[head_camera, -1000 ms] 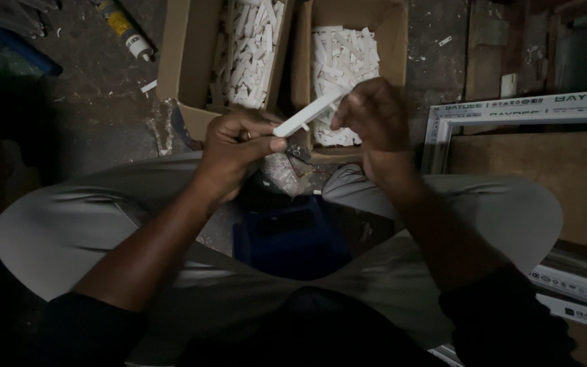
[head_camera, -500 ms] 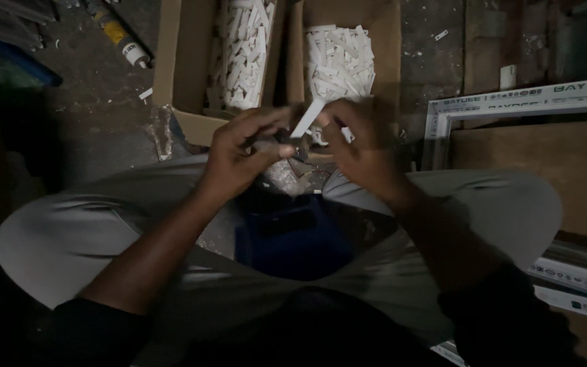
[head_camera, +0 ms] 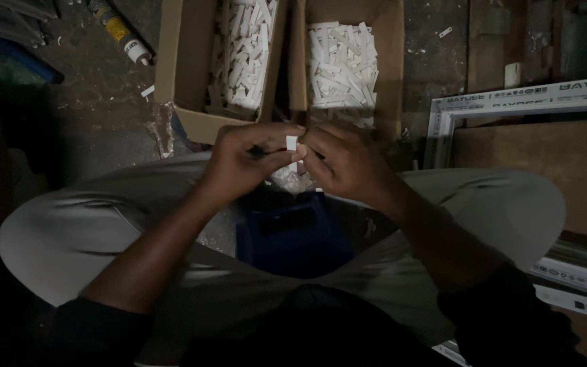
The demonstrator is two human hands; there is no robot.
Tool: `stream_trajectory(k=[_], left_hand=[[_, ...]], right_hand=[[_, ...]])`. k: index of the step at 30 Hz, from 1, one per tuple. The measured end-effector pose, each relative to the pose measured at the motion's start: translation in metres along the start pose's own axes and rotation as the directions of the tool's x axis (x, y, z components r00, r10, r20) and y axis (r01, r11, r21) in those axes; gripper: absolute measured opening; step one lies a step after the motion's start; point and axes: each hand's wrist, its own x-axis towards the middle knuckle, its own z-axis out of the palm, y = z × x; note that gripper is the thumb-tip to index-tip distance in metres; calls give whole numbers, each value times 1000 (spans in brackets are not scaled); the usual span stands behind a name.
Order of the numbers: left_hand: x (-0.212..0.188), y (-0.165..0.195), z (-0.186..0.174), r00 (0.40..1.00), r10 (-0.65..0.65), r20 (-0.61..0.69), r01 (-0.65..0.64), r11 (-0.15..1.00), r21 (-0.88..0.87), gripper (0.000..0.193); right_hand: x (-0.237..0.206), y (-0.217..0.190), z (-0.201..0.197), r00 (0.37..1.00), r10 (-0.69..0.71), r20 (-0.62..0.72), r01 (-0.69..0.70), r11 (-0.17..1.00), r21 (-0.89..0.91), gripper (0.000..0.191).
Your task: The person sits cross-legged and repeatedly picks small white plastic clips from a cardboard box, inspects them by hand, and places them into a second box. The person handles the clips one at a time throughout the clip.
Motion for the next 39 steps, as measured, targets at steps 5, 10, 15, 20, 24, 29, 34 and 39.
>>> stream_trajectory(k=[5,10,15,20,24,29,34,39], left_hand=[[0,1,-2,1000,-3,24,8,971,-240,33],[1,-5,-2,999,-35,25,41,950,-311,32],[9,-17,-5,995,90,-33,-95,973,-209,39],[10,-23,-7,996,-9,-85,-23,929,-370,59],[9,-20,-1,991,-125,-39,79,812,-578,52],[9,-18,-1,977,-174,-121,54,758,-650,46],[9,-23,-2,982,-87,-166,-13,852,-523,54],[7,-23,-3,966,-155,-210,50,900,-434,47]], right_hand=[[2,-1,-2,998,-51,-47,48,997,-60,8],[1,3,1,995,-76,-61,72,996,-56,7],[3,9,4,994,-35,-102,32,999,-32,12],[1,12,-6,985,173,-15,-172,985,11,13],[2,14,4,999,12,-33,-6,984,180,17],[3,21,21,969,246,17,-221,836,502,15],[2,21,20,865,502,25,-424,702,573,23],[0,24,16,898,421,-130,-316,820,477,31]])
